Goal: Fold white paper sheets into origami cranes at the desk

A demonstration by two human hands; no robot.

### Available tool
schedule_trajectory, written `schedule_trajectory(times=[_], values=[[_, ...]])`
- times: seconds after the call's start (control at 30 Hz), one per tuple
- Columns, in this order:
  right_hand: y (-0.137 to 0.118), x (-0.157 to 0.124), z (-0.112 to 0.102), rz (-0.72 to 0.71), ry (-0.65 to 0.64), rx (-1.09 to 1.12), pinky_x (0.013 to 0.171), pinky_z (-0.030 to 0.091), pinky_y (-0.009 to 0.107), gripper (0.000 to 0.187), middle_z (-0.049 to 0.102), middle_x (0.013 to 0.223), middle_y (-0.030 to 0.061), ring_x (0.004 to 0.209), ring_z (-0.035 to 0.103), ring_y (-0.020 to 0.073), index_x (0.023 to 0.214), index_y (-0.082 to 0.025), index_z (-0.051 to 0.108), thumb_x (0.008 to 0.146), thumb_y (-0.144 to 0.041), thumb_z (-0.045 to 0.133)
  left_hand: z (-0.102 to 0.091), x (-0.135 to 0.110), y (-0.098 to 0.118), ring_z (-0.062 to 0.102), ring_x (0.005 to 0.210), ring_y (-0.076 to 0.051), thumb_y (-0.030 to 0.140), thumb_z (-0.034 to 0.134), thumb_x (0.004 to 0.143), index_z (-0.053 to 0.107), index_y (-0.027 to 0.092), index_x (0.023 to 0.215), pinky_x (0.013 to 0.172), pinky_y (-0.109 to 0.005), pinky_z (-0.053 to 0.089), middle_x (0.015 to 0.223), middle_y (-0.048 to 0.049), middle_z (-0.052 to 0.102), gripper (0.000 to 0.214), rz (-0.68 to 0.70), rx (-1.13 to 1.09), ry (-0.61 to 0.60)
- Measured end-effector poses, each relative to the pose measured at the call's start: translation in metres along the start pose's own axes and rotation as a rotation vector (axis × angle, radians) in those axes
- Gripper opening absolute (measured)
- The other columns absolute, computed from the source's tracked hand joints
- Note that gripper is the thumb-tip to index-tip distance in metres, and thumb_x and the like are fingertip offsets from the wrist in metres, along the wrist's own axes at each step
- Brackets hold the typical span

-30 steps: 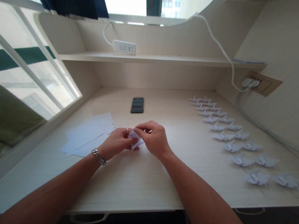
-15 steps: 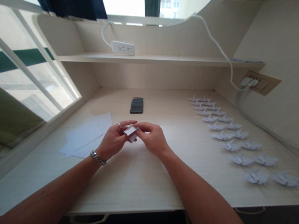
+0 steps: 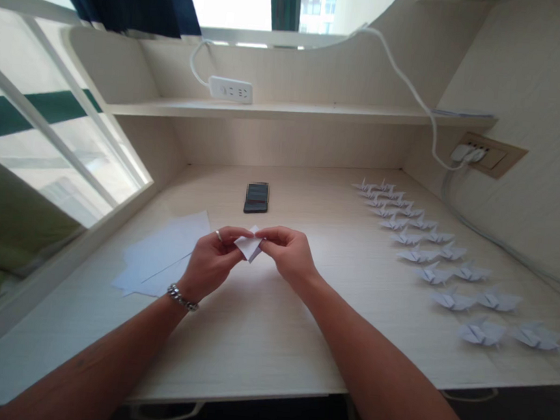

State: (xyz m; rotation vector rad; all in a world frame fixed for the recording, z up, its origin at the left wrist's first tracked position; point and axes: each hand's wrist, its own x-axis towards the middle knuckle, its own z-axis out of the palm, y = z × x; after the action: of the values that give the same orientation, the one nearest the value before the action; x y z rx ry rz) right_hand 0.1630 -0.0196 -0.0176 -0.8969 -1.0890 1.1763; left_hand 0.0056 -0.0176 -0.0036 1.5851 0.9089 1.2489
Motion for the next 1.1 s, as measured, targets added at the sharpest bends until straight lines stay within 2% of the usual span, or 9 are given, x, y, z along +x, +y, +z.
schedule_trajectory(times=[0.17,0.37,0.53,0.63,0.77,0.93,1.1], values=[[-0.001,0.000,0.000,0.073,-0.062,0.052,0.082,0.052,0.036,0.022,0.075,0.083,0.0047,0.080,0.068,0.0189,0.081,-0.019,0.076,0.059,-0.018,0.078,0.000,0.000,0.001,0.065,0.066,-0.012,0.012,0.065,0.071,0.070,0.015,0.089,0.060,-0.022,0.053,0.079,-0.0029,0.072,0.019,-0.004,0.069,0.013],[0.003,0.001,0.000,0.007,0.016,0.005,0.082,0.052,0.037,0.022,0.075,0.084,0.0057,0.081,0.068,0.0202,0.080,-0.018,0.075,0.059,-0.022,0.080,0.000,0.001,0.000,0.067,0.071,-0.014,0.015,0.067,0.073,0.070,0.015,0.089,0.065,-0.025,0.054,0.083,-0.0037,0.073,0.017,-0.015,0.093,0.005],[0.005,0.000,0.000,-0.007,-0.050,-0.053,0.077,0.052,0.035,0.028,0.074,0.083,0.0065,0.078,0.067,0.0199,0.082,-0.017,0.074,0.062,-0.035,0.082,-0.001,0.000,-0.002,0.068,0.077,-0.017,0.027,0.071,0.076,0.071,0.014,0.088,0.069,-0.026,0.053,0.085,-0.0064,0.074,0.018,-0.020,0.088,0.032],[0.005,0.001,0.000,-0.011,-0.047,-0.084,0.072,0.052,0.034,0.031,0.072,0.079,0.0058,0.073,0.065,0.0188,0.080,-0.016,0.072,0.063,-0.041,0.080,0.000,0.000,-0.002,0.068,0.077,-0.018,0.034,0.074,0.074,0.069,0.013,0.090,0.068,-0.027,0.053,0.084,-0.0069,0.073,0.027,-0.069,-0.020,-0.013],[0.003,0.001,0.000,0.027,-0.017,-0.037,0.070,0.052,0.035,0.036,0.069,0.074,0.0042,0.069,0.063,0.0176,0.079,-0.016,0.069,0.062,-0.045,0.080,-0.001,0.001,-0.002,0.068,0.080,-0.018,0.032,0.079,0.069,0.067,0.014,0.101,0.072,-0.031,0.055,0.088,-0.0078,0.073,0.038,-0.142,-0.224,-0.079],[-0.003,-0.001,0.001,0.097,-0.046,0.004,0.072,0.053,0.036,0.035,0.068,0.075,0.0036,0.071,0.062,0.0173,0.082,-0.016,0.069,0.064,-0.044,0.079,-0.004,0.003,-0.005,0.067,0.079,-0.017,0.037,0.068,0.080,0.069,0.013,0.099,0.078,-0.035,0.056,0.087,-0.0077,0.072,0.031,-0.209,-0.355,-0.075],[-0.006,-0.002,0.003,0.113,-0.041,0.000,0.069,0.052,0.033,0.036,0.068,0.075,0.0035,0.070,0.061,0.0165,0.084,-0.015,0.070,0.065,-0.044,0.077,-0.005,0.004,-0.003,0.068,0.078,-0.017,0.028,0.073,0.076,0.072,0.012,0.094,0.078,-0.034,0.056,0.086,-0.0079,0.073,0.025,-0.274,-0.412,-0.063]])
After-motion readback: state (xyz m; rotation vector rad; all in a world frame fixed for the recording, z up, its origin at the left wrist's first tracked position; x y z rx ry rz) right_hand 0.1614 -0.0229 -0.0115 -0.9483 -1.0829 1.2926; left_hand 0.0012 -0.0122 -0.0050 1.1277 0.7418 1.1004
